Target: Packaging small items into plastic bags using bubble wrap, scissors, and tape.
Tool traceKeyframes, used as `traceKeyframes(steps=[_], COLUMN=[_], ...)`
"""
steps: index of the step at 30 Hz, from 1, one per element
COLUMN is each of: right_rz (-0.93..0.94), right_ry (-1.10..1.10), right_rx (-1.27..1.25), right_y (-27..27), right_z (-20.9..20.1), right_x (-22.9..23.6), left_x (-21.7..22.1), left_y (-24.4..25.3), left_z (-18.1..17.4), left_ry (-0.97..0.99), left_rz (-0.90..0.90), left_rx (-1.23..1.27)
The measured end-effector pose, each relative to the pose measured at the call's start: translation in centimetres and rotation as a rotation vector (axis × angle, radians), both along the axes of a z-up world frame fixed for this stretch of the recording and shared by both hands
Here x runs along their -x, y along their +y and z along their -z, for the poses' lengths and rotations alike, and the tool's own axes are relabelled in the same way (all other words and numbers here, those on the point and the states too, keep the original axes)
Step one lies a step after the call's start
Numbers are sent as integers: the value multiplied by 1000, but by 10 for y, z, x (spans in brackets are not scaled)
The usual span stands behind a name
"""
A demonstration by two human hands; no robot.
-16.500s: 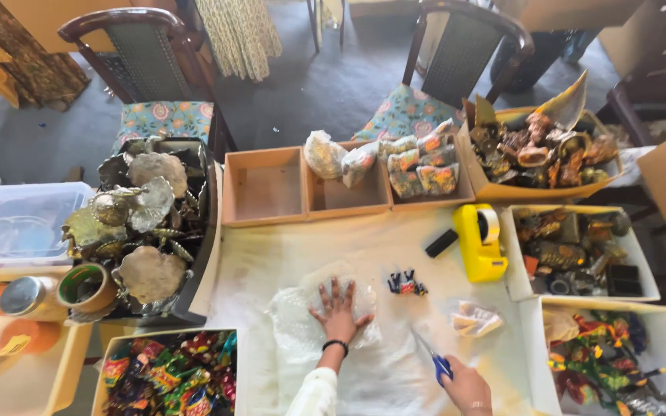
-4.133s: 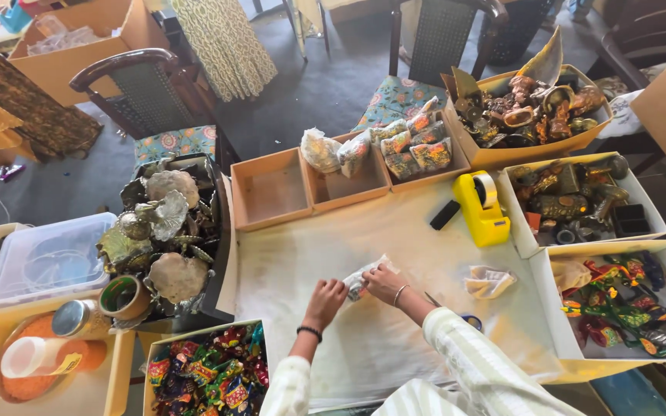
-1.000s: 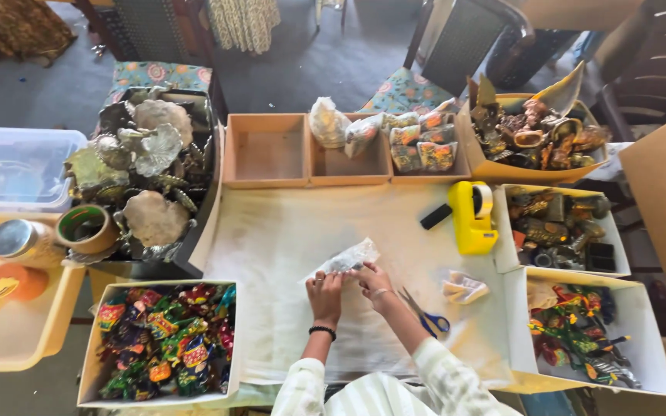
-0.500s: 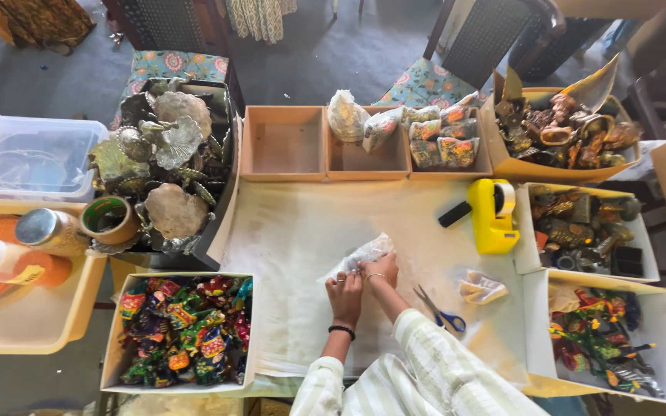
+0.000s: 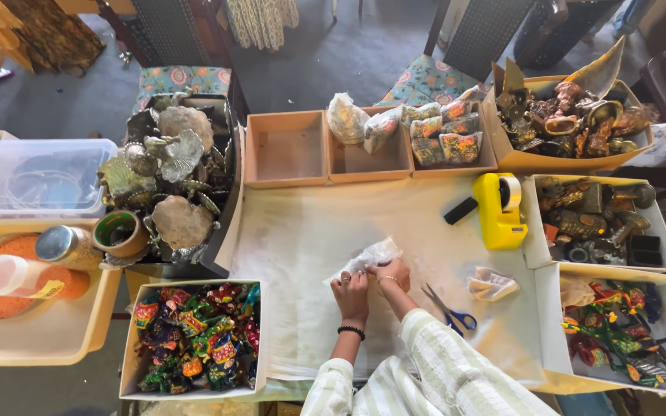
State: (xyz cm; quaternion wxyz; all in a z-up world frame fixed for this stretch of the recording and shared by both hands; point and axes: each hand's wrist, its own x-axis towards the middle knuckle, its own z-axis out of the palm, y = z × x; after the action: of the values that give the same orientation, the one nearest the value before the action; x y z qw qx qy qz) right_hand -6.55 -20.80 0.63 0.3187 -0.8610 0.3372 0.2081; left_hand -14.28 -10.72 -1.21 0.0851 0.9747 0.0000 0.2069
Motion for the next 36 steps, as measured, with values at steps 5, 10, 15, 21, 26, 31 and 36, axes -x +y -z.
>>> traceKeyframes(steps=[5,10,15,21,26,31,36], right_rz=[-373,-610,-652,-611,-1211,-1584,-1785], right_ry=[-170,-427,-492,-413,-1052,-1154,-1228], right_rx=[225,212,108,-41,109,215,248], right_y=[-51,-90,-107,-115,-124,-113,-101], right_z=[22,48,41,31,41,47,41], right_x=[59,99,111,112,92,57,41], left_x=[-8,-21,-16,26,46,44,42], left_y=[13,44,51,58,53,57,69], left_z=[-2,7,11,5,12,6,29], left_ry=[-29,14,120,57,54,54,115], left_rz=[-8,192,342,413,550,616,736], left_rx=[56,81,-124,-315,-278,-323,-343])
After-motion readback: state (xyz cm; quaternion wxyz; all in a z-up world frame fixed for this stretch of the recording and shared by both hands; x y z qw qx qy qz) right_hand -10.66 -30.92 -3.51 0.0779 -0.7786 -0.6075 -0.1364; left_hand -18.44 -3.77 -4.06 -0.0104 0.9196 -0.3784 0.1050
